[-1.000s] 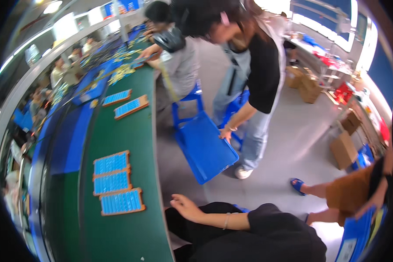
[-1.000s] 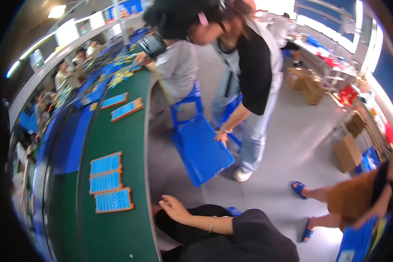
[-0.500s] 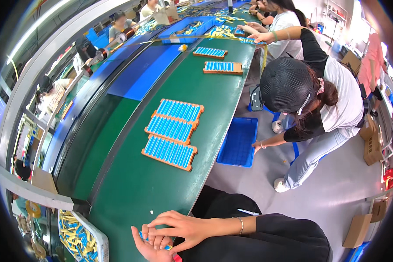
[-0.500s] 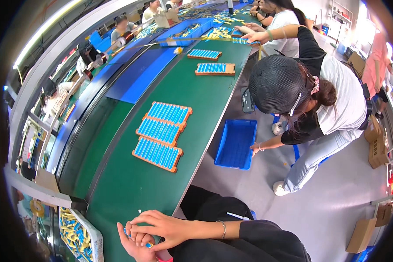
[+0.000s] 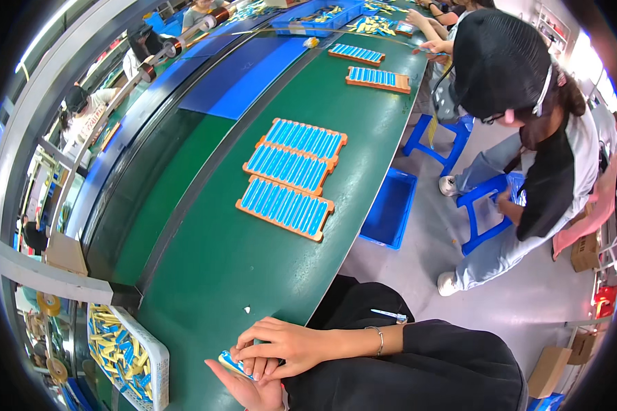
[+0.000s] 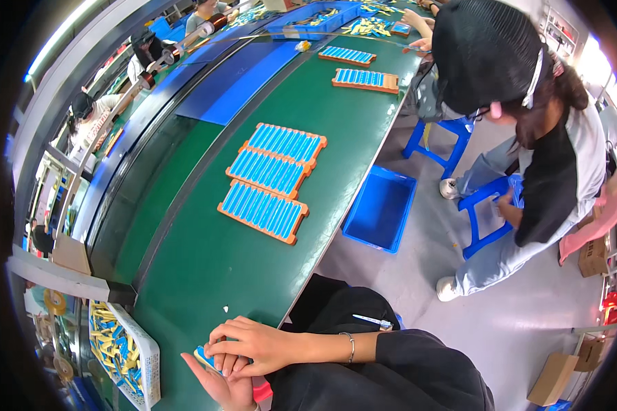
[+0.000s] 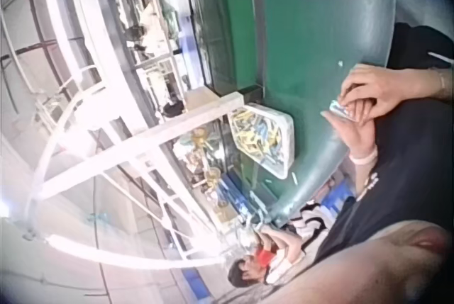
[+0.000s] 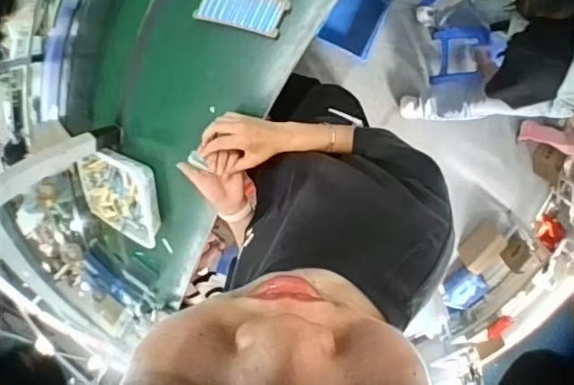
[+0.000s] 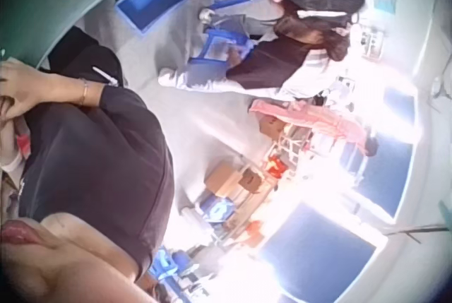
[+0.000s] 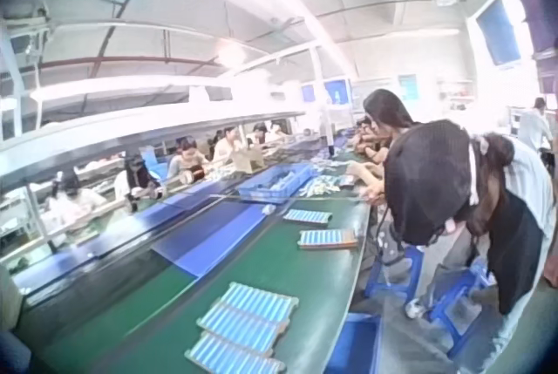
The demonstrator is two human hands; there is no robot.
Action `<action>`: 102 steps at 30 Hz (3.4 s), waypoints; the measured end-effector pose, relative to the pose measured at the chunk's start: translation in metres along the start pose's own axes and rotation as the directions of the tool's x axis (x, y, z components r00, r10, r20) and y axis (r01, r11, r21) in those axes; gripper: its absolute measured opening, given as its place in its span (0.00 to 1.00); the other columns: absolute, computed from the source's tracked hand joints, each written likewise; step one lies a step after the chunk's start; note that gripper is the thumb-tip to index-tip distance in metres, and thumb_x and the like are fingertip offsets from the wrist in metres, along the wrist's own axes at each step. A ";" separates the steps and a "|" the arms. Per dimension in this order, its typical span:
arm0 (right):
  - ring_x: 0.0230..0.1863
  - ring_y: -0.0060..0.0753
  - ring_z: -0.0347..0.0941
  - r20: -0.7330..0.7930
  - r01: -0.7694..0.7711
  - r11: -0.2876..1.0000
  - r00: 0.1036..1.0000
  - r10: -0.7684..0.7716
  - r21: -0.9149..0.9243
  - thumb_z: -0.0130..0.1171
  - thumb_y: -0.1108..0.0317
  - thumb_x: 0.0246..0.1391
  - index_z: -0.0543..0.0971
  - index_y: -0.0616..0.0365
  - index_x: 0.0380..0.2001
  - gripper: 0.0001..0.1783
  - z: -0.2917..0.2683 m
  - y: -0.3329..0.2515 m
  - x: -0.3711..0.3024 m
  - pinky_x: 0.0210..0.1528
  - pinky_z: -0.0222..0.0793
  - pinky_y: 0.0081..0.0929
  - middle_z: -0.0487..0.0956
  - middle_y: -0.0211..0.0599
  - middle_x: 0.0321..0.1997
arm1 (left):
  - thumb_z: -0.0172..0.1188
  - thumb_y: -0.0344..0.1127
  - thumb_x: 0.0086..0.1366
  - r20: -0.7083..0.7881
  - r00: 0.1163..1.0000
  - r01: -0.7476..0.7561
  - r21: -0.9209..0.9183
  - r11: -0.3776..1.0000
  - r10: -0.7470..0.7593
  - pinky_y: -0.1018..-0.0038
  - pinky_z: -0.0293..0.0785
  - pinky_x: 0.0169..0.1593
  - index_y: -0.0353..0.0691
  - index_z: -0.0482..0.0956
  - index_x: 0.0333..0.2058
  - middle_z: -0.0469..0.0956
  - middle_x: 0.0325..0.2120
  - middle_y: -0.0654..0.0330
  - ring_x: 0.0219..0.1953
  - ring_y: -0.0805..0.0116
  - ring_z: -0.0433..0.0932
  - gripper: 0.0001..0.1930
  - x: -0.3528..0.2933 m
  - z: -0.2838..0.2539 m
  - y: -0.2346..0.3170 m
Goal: The person assembles parts on a factory line by taking plastic strips from a container and placing them into slots on a tray by hand, then pressing them into place.
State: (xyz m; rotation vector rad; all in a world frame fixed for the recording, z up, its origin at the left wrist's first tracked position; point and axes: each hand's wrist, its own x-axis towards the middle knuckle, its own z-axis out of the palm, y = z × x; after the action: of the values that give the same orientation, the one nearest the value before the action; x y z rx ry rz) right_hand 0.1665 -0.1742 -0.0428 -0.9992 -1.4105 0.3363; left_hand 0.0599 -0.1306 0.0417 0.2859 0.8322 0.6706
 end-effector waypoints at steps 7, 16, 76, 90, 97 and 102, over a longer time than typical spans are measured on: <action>0.47 0.41 0.69 0.023 -0.058 0.997 0.998 0.059 -0.052 0.65 0.63 0.45 0.74 0.55 0.50 0.26 0.008 -0.004 0.009 0.51 0.62 0.36 0.71 0.38 0.49 | 0.43 0.46 0.70 0.021 0.977 -0.205 0.336 0.919 0.210 0.80 0.64 0.32 0.39 0.70 0.35 0.69 0.29 0.61 0.30 0.74 0.68 0.15 0.002 -0.025 0.004; 0.37 0.27 0.72 0.085 -0.435 0.882 0.900 0.427 0.179 0.60 0.74 0.52 0.77 0.61 0.46 0.16 0.002 -0.010 0.019 0.40 0.69 0.23 0.77 0.39 0.39 | 0.50 0.33 0.68 0.275 0.961 -0.197 0.694 0.693 -0.002 0.85 0.62 0.20 0.33 0.72 0.41 0.76 0.22 0.60 0.17 0.81 0.67 0.10 0.016 -0.068 0.019; 0.49 0.33 0.64 0.486 -0.305 0.677 0.870 -0.088 0.670 0.31 0.45 0.66 0.68 0.60 0.47 0.28 0.042 -0.045 0.128 0.52 0.62 0.30 0.68 0.39 0.46 | 0.53 0.43 0.66 0.443 0.690 -0.691 0.638 0.339 0.573 0.82 0.50 0.16 0.43 0.66 0.26 0.62 0.15 0.69 0.14 0.82 0.59 0.13 0.042 -0.111 0.058; 0.25 0.51 0.70 0.442 0.384 0.913 0.801 -0.404 0.138 0.54 0.59 0.50 0.73 0.61 0.17 0.17 0.068 0.047 0.129 0.29 0.63 0.44 0.73 0.46 0.20 | 0.54 0.27 0.63 0.565 0.665 -0.696 0.706 0.130 0.487 0.77 0.70 0.34 0.32 0.65 0.27 0.68 0.22 0.63 0.28 0.76 0.67 0.08 0.110 -0.071 0.117; 0.21 0.44 0.70 0.485 0.465 0.871 0.731 -0.479 0.160 0.54 0.57 0.56 0.74 0.54 0.15 0.19 0.059 0.061 0.107 0.25 0.64 0.39 0.73 0.38 0.17 | 0.56 0.33 0.66 0.491 0.720 -0.561 0.828 -0.005 0.491 0.75 0.58 0.23 0.35 0.64 0.21 0.62 0.16 0.65 0.20 0.77 0.59 0.16 0.099 -0.055 0.108; 0.21 0.46 0.70 0.379 0.498 0.848 0.760 -0.528 0.183 0.55 0.58 0.52 0.74 0.56 0.14 0.18 0.077 0.074 0.098 0.26 0.64 0.41 0.73 0.41 0.16 | 0.56 0.33 0.66 0.459 0.752 -0.542 0.839 0.047 0.472 0.75 0.57 0.23 0.35 0.62 0.21 0.61 0.16 0.65 0.21 0.76 0.58 0.17 0.104 -0.062 0.106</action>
State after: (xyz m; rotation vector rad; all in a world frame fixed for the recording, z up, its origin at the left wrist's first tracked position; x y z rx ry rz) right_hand 0.1409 -0.0311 -0.0443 -0.4481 -1.9862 0.1885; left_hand 0.0170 0.0161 -0.0082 1.8725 1.0027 0.7212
